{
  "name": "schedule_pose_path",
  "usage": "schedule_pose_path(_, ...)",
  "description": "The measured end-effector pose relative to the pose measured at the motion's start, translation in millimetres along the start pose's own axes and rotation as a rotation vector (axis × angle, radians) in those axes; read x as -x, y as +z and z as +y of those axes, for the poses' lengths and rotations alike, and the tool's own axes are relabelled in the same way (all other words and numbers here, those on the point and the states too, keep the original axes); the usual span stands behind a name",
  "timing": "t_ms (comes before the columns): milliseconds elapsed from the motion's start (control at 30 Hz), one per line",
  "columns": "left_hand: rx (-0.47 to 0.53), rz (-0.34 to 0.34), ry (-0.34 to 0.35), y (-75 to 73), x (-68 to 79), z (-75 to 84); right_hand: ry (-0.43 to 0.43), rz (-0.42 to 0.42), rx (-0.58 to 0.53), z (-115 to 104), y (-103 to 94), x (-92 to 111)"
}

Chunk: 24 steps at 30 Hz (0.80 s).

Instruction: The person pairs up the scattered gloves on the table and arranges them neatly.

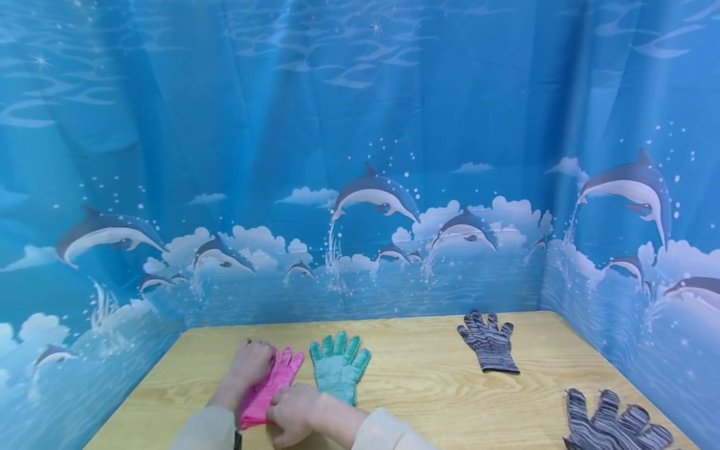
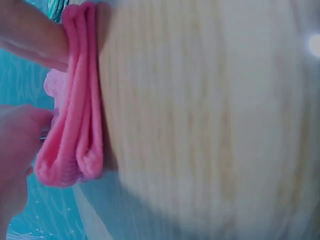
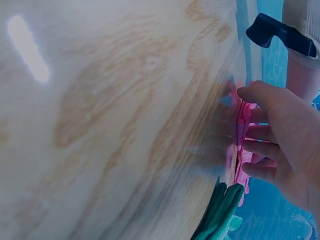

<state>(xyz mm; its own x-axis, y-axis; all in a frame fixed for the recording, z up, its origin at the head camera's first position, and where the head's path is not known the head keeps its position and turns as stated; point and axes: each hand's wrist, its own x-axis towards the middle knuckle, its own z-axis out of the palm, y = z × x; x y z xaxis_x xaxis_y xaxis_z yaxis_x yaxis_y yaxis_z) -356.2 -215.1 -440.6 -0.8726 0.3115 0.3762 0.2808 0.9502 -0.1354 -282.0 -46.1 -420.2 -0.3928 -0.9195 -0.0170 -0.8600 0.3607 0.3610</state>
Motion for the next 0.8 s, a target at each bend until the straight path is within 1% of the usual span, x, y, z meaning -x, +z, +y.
schedule_pose_path(167, 0.029, -0.018, -0.01, 1.9, -2.7, 0.3, -0.001, -0.004, -0.022, 2.1, -0.4, 1.1)
schedule_pose_path(333, 0.035, -0.009, 0.001, 5.9, -2.0, 0.3, -0.009, -0.024, -0.047, 2.6, -0.8, 0.2)
schedule_pose_path(433, 0.016, 0.009, 0.011, 6.7, -2.6, -0.3, -0.009, -0.019, -0.028, 1.6, -1.3, 0.3)
schedule_pose_path(600, -0.009, 0.048, 0.028, 2.5, -5.9, 0.8, 0.01, -0.018, -0.004, 2.5, -2.9, 0.6)
schedule_pose_path(800, 0.02, 0.045, 0.038, 1.3, -1.7, 5.0, -0.005, -0.04, -0.074, 3.8, -3.1, 0.5)
